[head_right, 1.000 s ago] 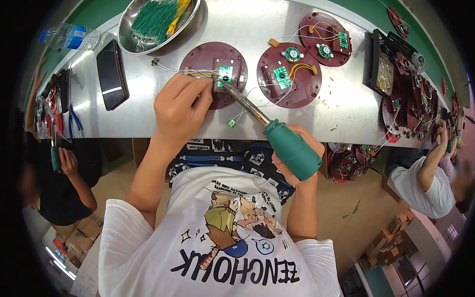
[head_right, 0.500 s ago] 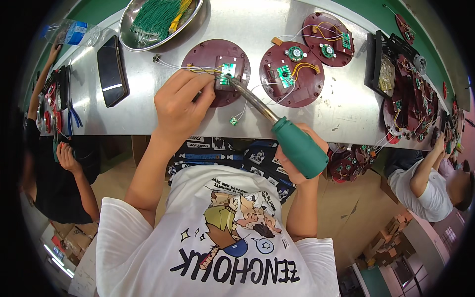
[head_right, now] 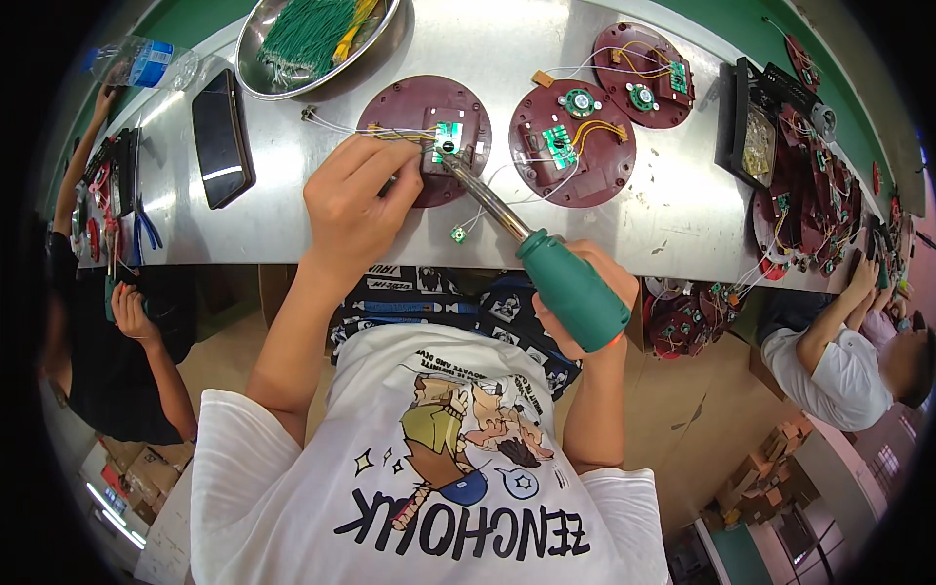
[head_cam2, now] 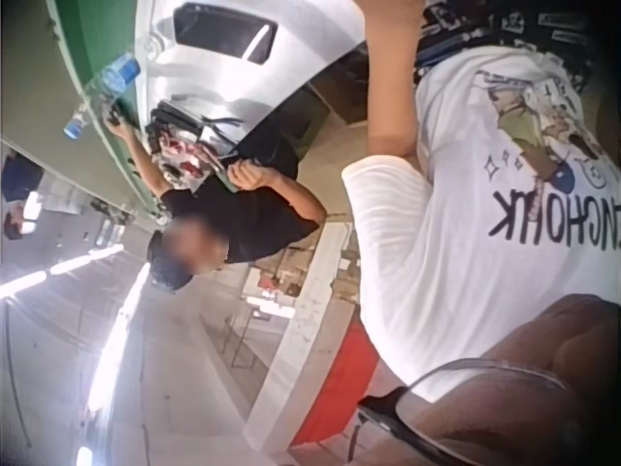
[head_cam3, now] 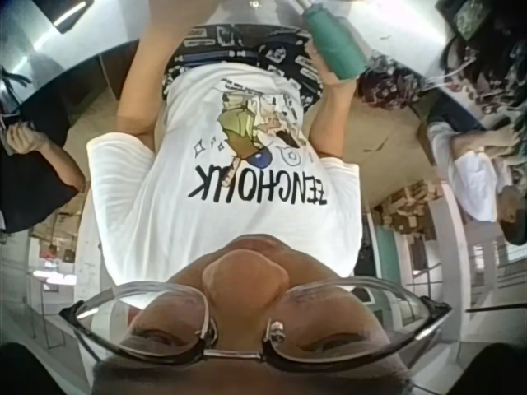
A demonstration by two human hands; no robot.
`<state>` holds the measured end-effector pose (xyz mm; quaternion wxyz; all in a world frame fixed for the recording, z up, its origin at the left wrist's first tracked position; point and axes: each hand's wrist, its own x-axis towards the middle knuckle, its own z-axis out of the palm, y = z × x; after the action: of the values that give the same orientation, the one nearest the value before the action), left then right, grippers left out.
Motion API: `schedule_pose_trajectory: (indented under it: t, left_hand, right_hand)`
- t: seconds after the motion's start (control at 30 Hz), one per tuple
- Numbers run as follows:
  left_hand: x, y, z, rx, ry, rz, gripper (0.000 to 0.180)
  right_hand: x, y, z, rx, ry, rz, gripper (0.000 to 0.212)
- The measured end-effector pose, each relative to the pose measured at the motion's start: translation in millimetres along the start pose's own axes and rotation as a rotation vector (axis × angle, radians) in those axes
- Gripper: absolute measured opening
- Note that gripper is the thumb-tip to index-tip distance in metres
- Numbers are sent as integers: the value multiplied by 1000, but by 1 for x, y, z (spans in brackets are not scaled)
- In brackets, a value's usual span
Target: Use a soldering iron to assemble electronic components onto circular circuit board bases on a factory assembly line.
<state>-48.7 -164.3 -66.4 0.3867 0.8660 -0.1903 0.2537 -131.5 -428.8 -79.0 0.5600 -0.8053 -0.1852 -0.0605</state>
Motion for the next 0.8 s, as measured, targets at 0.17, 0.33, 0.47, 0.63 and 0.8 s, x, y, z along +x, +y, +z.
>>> schedule_pose_trajectory:
  t: [0.17,0.33,0.47,0.63,0.8]
  left_hand:
    - [-1,-4,3,-10,16,17,17]
    - [-1,-3,5,-23,37,35,17]
    - [-1,-4,5,-24,35,35,16]
    - [0,-4,4,-19,22,40,16]
    - [1,0,-1,-7,-12,17,15]
  right_hand:
    - [-4,1,0,156,112,128,24]
    - [-5,-2,5,315,169,187,27]
    - [-10,-4,7,380,232,247,34]
    - [-11,-3,-2,394,255,189,43]
    - [-6,0,-22,446,348,180,43]
